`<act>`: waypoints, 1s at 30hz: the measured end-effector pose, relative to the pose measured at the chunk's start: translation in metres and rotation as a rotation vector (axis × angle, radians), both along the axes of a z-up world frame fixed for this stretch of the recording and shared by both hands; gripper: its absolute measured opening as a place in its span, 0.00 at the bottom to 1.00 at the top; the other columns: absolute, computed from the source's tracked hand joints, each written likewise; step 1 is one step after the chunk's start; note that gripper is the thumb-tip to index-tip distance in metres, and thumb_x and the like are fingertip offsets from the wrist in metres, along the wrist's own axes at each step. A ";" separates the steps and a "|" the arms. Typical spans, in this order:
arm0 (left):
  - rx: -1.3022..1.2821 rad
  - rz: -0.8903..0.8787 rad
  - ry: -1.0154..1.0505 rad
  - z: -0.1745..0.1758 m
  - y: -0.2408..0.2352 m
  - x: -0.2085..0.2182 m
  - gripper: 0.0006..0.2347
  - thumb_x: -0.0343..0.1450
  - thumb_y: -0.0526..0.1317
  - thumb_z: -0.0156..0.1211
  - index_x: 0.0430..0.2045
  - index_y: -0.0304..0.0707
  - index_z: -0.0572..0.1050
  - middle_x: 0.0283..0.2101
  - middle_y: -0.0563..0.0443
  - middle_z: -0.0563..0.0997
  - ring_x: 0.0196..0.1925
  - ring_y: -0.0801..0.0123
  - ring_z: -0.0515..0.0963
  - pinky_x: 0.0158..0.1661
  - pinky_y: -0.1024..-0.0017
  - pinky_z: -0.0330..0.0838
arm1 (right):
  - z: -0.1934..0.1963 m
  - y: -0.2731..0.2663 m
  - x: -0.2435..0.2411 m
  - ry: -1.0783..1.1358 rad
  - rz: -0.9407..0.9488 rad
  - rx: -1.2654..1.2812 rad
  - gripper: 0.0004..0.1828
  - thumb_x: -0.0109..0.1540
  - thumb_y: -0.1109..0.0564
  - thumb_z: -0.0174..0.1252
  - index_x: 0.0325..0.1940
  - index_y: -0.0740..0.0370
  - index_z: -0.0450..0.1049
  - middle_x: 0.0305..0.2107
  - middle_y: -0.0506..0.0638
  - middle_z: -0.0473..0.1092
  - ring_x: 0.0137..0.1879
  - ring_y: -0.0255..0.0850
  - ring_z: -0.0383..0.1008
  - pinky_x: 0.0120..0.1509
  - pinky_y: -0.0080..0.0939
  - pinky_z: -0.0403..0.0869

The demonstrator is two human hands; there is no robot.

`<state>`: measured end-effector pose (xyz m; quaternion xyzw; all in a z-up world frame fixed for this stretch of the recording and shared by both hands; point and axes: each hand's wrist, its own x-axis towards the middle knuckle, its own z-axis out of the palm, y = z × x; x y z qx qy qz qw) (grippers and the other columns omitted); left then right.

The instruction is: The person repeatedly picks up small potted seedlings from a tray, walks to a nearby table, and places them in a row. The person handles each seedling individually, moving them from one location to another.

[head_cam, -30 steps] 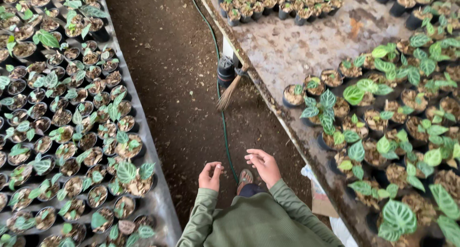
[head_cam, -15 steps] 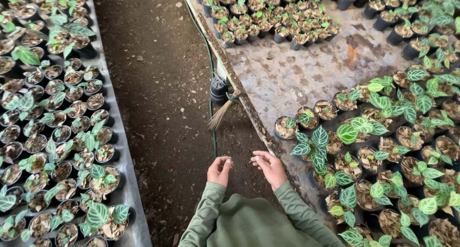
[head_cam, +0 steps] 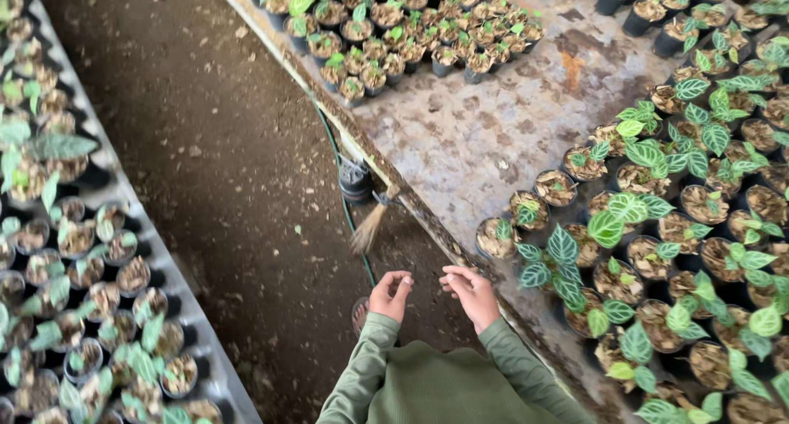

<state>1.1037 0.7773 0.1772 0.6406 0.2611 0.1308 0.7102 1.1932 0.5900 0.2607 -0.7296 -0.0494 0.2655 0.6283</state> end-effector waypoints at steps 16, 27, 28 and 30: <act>0.077 -0.118 0.005 0.034 0.199 0.066 0.08 0.73 0.38 0.61 0.40 0.32 0.80 0.36 0.53 0.85 0.36 0.76 0.80 0.41 0.76 0.76 | 0.007 0.150 0.050 0.058 -0.132 0.050 0.17 0.67 0.54 0.55 0.58 0.62 0.76 0.44 0.52 0.80 0.49 0.39 0.80 0.53 0.41 0.77; 0.038 -0.131 0.012 0.020 0.221 0.108 0.08 0.73 0.38 0.61 0.40 0.31 0.79 0.37 0.51 0.84 0.37 0.76 0.80 0.42 0.76 0.76 | -0.017 0.188 0.141 0.110 -0.207 0.064 0.15 0.68 0.54 0.55 0.57 0.59 0.77 0.43 0.50 0.80 0.47 0.37 0.79 0.49 0.39 0.75; 0.030 -0.121 0.016 0.017 0.225 0.116 0.08 0.73 0.38 0.61 0.41 0.31 0.79 0.37 0.51 0.84 0.37 0.76 0.80 0.42 0.76 0.76 | -0.022 0.189 0.155 0.137 -0.225 0.083 0.15 0.68 0.55 0.55 0.57 0.59 0.77 0.43 0.51 0.80 0.46 0.37 0.79 0.48 0.38 0.75; 0.019 -0.099 0.028 0.011 0.234 0.134 0.09 0.73 0.38 0.62 0.41 0.31 0.79 0.37 0.51 0.83 0.37 0.76 0.80 0.42 0.75 0.76 | -0.034 0.196 0.186 0.197 -0.257 0.127 0.15 0.68 0.55 0.55 0.57 0.60 0.77 0.43 0.51 0.79 0.45 0.36 0.78 0.47 0.37 0.75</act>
